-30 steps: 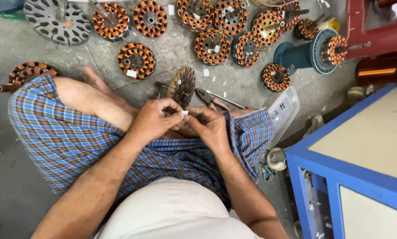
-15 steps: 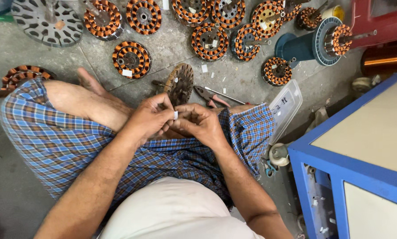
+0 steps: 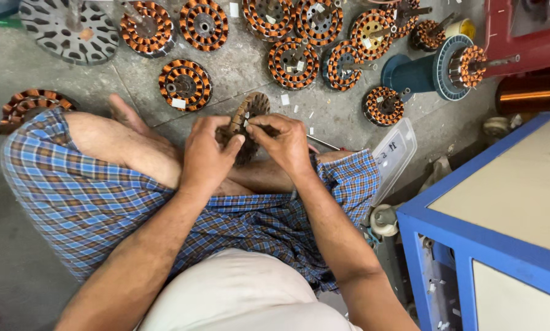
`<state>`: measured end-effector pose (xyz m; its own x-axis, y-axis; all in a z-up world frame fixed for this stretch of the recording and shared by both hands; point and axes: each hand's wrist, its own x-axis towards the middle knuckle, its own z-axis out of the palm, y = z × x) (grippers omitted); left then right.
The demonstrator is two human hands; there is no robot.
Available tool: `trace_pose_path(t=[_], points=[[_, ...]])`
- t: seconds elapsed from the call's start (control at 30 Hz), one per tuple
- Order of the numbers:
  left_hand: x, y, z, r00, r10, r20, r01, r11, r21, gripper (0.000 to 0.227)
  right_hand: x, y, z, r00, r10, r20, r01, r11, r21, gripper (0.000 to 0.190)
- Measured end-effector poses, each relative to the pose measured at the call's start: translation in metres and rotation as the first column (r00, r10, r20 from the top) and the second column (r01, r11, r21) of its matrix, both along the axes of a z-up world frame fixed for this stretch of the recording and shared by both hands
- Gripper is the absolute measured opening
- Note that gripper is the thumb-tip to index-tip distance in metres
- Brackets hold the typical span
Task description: The person sits on the floor and inserts small white rectangular pieces into the slots of a motor stator. They use pliers to adjust the copper windings and a screwdriver to press the pieces into place. The person repeats this process for multiple stators.
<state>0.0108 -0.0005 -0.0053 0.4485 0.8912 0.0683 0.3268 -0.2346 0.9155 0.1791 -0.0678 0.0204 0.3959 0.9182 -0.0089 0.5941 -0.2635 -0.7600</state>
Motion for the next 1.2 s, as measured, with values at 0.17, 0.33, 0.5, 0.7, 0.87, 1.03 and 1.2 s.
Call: trace_pose_path(t=[0.17, 0.33, 0.5, 0.7, 0.87, 1.03, 1.2], points=[[0.002, 0.004, 0.005, 1.000, -0.016, -0.018, 0.013, 0.987, -0.158, 0.026, 0.002, 0.007, 0.002, 0.996, 0.092, 0.000, -0.092, 0.996, -0.015, 0.014], [0.003, 0.004, 0.003, 1.000, -0.010, -0.015, 0.006, 0.982, -0.191, 0.026, 0.004, 0.011, 0.004, 0.982, 0.175, 0.072, -0.170, 0.983, -0.069, 0.016], [0.003, 0.005, 0.001, 1.000, 0.000, -0.001, 0.000, 0.993, -0.119, 0.027, 0.003, 0.023, 0.008, 0.990, 0.106, 0.089, -0.080, 0.962, -0.261, 0.017], [0.004, 0.006, 0.001, 1.000, -0.006, -0.012, 0.003, 0.982, -0.187, 0.027, 0.000, 0.023, 0.000, 1.000, 0.012, 0.017, -0.008, 0.973, -0.232, 0.018], [0.005, 0.007, 0.002, 0.999, -0.035, -0.036, 0.022, 0.946, -0.323, 0.029, 0.003, 0.011, -0.004, 0.926, -0.125, -0.357, 0.033, 0.967, -0.253, 0.023], [0.005, 0.010, 0.005, 0.995, -0.072, -0.063, 0.029, 0.856, -0.517, 0.026, 0.004, -0.005, -0.023, 0.847, -0.130, -0.516, 0.084, 0.990, -0.112, 0.014], [0.005, 0.012, 0.005, 0.996, -0.074, -0.047, 0.042, 0.872, -0.487, 0.025, 0.005, -0.003, -0.035, 0.880, -0.142, -0.454, 0.087, 0.986, -0.139, 0.013]])
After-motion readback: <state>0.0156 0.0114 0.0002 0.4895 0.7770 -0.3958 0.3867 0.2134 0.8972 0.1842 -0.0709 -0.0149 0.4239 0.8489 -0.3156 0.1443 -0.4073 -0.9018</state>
